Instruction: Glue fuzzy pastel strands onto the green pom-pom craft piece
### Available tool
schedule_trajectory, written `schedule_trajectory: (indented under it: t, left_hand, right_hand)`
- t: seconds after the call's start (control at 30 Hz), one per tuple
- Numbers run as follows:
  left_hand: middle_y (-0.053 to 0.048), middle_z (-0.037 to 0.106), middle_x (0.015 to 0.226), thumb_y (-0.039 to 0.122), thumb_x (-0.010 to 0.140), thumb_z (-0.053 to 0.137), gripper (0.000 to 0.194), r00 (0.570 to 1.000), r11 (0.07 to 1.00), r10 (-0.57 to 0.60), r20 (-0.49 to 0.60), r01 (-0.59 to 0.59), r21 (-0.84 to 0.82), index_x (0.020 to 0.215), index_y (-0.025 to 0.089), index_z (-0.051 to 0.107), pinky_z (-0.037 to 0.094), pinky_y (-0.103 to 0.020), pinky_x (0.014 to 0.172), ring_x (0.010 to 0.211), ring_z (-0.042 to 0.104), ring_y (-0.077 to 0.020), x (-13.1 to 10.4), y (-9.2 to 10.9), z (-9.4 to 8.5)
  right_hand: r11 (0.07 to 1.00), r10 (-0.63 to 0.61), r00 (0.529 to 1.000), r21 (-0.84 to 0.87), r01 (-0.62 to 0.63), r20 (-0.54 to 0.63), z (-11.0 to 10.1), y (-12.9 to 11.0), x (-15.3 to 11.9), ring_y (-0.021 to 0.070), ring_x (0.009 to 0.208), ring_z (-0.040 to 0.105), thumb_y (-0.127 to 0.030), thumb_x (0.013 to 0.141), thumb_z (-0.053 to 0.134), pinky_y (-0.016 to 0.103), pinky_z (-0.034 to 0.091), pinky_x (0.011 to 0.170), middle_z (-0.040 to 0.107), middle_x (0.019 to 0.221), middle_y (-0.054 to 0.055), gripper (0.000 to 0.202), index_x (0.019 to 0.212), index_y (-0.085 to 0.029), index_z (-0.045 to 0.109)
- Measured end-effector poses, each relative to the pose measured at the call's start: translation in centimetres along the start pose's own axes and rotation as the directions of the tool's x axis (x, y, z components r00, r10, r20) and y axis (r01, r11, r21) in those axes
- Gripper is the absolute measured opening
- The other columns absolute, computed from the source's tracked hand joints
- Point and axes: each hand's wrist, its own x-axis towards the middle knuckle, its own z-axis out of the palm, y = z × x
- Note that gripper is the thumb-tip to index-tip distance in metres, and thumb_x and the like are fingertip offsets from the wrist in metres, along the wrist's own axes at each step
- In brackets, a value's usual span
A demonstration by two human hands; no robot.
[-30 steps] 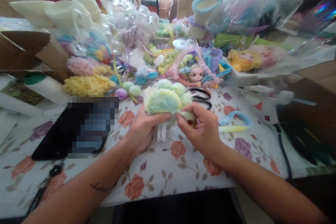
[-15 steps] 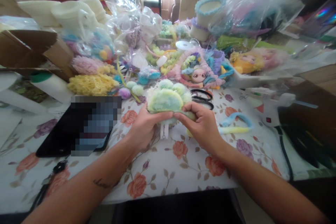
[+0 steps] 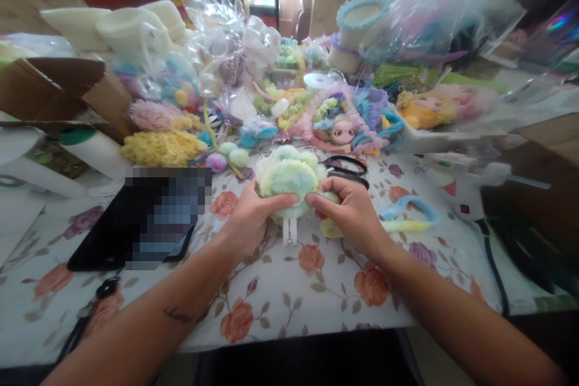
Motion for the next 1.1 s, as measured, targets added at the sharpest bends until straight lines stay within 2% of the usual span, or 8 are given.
schedule_trajectory:
  t: [0.27,0.4,0.53,0.63,0.83,0.97,1.03,1.1]
  left_hand:
    - [-0.006,0.082,0.101,0.016,0.057,0.097,0.066,0.998,1.0,-0.014,-0.054,0.015,0.01,0.119,0.019,0.075,0.058,-0.033,0.083,0.092,0.077,-0.0249,0.0,-0.4,-0.1]
    - [-0.006,0.082,0.099,0.017,0.059,0.096,0.074,1.0,1.0,-0.015,-0.01,0.015,0.005,0.129,0.019,0.072,0.059,-0.034,0.083,0.091,0.078,-0.0256,0.0,-0.1,-0.1]
    - [-0.008,0.082,0.105,0.018,0.058,0.098,0.074,0.999,0.999,-0.051,0.011,0.051,0.003,0.127,0.019,0.071,0.06,-0.037,0.087,0.095,0.078,-0.0271,-0.2,0.2,-0.1]
    - [-0.01,0.082,0.109,0.018,0.059,0.098,0.066,0.999,0.998,-0.05,0.02,0.049,0.025,0.12,0.019,0.074,0.059,-0.037,0.09,0.099,0.077,-0.0279,-0.2,0.2,-0.3]
    - [-0.01,0.082,0.108,0.028,0.064,0.099,0.055,1.0,0.978,-0.005,-0.009,0.007,0.209,0.115,0.02,0.079,0.056,-0.039,0.091,0.102,0.075,-0.0314,-0.1,0.8,-0.5]
    - [-0.009,0.078,0.106,0.039,0.07,0.096,0.045,0.93,0.767,0.346,-0.124,-0.204,0.608,0.109,0.023,0.082,0.05,-0.042,0.1,0.108,0.07,-0.0355,-1.3,3.1,-2.4]
    - [-0.009,0.076,0.123,0.048,0.083,0.085,0.046,0.825,0.551,0.553,-0.121,-0.252,0.796,0.122,0.025,0.078,0.04,-0.045,0.117,0.127,0.064,-0.0382,-2.6,4.7,-4.5]
    - [-0.011,0.072,0.138,0.053,0.094,0.071,0.053,0.781,0.28,0.622,-0.055,-0.157,0.947,0.139,0.025,0.067,0.031,-0.047,0.126,0.141,0.057,-0.0386,-4.2,6.0,-7.2]
  right_hand:
    - [0.99,0.088,0.995,0.108,-0.093,0.043,0.0,0.7,0.4,0.0127,0.058,0.051,-0.046,0.072,0.088,0.027,0.043,0.054,0.06,0.066,-0.004,0.037,0.076,-0.023,0.059]
    - [0.997,0.008,0.997,0.083,-0.003,-0.071,-0.1,1.0,0.9,0.0228,0.097,0.067,-0.037,0.061,0.094,0.035,0.057,0.083,0.07,0.101,0.004,0.053,0.102,-0.024,0.064]
    - [0.947,0.088,0.992,0.3,-0.113,0.095,-0.1,0.9,1.0,0.029,0.117,0.071,-0.031,0.062,0.093,0.041,0.06,0.097,0.073,0.126,0.009,0.084,0.136,-0.027,0.054]
    - [0.873,0.08,0.97,0.453,-0.179,0.228,0.3,0.9,1.0,0.0297,0.112,0.075,-0.033,0.066,0.091,0.041,0.062,0.095,0.076,0.126,0.009,0.076,0.133,-0.027,0.056]
    - [0.835,0.071,0.971,0.518,-0.184,0.23,0.8,1.3,1.4,0.0287,0.106,0.077,-0.032,0.061,0.092,0.037,0.064,0.085,0.079,0.123,0.007,0.07,0.123,-0.026,0.061]
    - [0.8,0.114,0.972,0.561,-0.214,0.208,0.7,1.3,1.6,0.0287,0.104,0.078,-0.033,0.064,0.089,0.038,0.065,0.086,0.08,0.117,0.007,0.063,0.12,-0.026,0.062]
    - [0.79,0.128,0.971,0.571,-0.223,0.203,0.6,1.2,1.7,0.0289,0.101,0.078,-0.033,0.064,0.088,0.039,0.065,0.084,0.08,0.113,0.007,0.06,0.118,-0.025,0.063]
    - [0.778,0.135,0.969,0.584,-0.232,0.205,0.7,1.3,1.8,0.0292,0.098,0.079,-0.032,0.062,0.088,0.039,0.065,0.081,0.08,0.11,0.007,0.061,0.117,-0.025,0.063]
